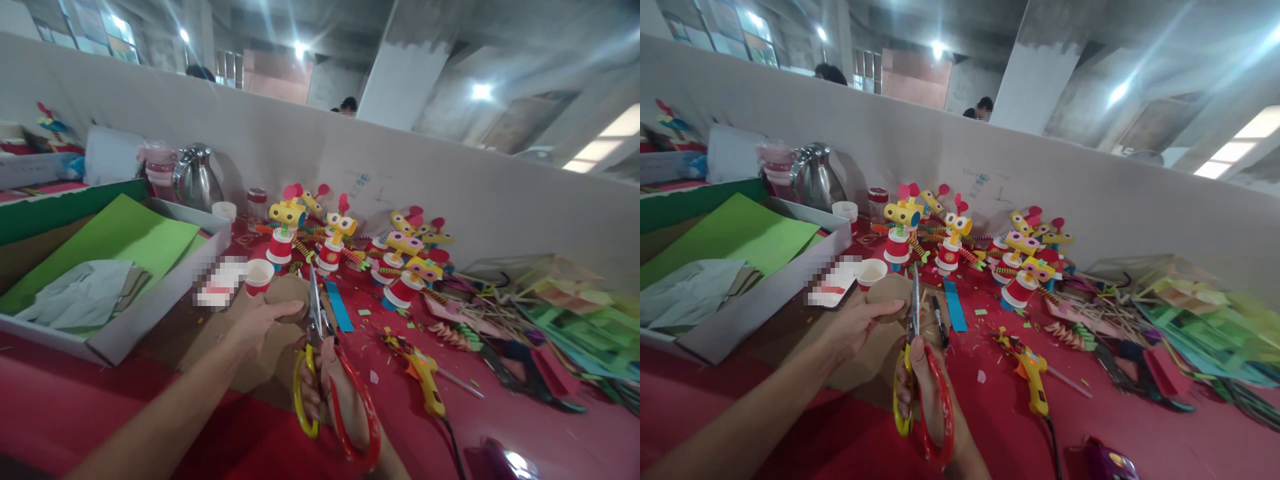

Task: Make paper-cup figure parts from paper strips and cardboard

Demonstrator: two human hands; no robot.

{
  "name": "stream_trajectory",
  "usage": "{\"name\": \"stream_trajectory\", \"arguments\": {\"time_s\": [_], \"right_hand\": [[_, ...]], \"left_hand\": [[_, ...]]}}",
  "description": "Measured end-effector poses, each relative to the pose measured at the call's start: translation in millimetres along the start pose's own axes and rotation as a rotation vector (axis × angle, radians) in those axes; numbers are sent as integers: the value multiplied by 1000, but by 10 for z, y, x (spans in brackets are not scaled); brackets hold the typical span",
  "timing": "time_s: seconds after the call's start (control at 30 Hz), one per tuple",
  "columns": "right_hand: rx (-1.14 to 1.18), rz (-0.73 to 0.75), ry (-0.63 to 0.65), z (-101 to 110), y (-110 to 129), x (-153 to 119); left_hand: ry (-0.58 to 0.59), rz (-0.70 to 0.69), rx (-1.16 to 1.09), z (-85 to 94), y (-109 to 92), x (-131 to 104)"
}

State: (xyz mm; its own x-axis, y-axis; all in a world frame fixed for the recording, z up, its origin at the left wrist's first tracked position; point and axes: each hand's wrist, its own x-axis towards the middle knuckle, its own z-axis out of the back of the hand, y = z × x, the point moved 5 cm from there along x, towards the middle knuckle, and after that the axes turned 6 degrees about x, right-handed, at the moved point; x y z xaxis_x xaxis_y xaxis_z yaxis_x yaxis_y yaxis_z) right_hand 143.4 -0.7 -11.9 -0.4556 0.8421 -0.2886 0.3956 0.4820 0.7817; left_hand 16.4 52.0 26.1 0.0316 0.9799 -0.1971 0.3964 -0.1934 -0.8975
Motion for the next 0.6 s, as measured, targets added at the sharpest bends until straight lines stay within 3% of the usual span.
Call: {"name": "stream_trajectory", "arguments": {"time_s": [0.1,0.3,0.6], "right_hand": [[12,7,-11,-8,14,-12],[35,-22,6,8,-8,1],[24,-19,6,-29,32,-23]], "left_hand": [[-6,39,13,5,-15,-1],[11,-42,59,34,-48,52],[35,-33,66,91,-71,104]]}}
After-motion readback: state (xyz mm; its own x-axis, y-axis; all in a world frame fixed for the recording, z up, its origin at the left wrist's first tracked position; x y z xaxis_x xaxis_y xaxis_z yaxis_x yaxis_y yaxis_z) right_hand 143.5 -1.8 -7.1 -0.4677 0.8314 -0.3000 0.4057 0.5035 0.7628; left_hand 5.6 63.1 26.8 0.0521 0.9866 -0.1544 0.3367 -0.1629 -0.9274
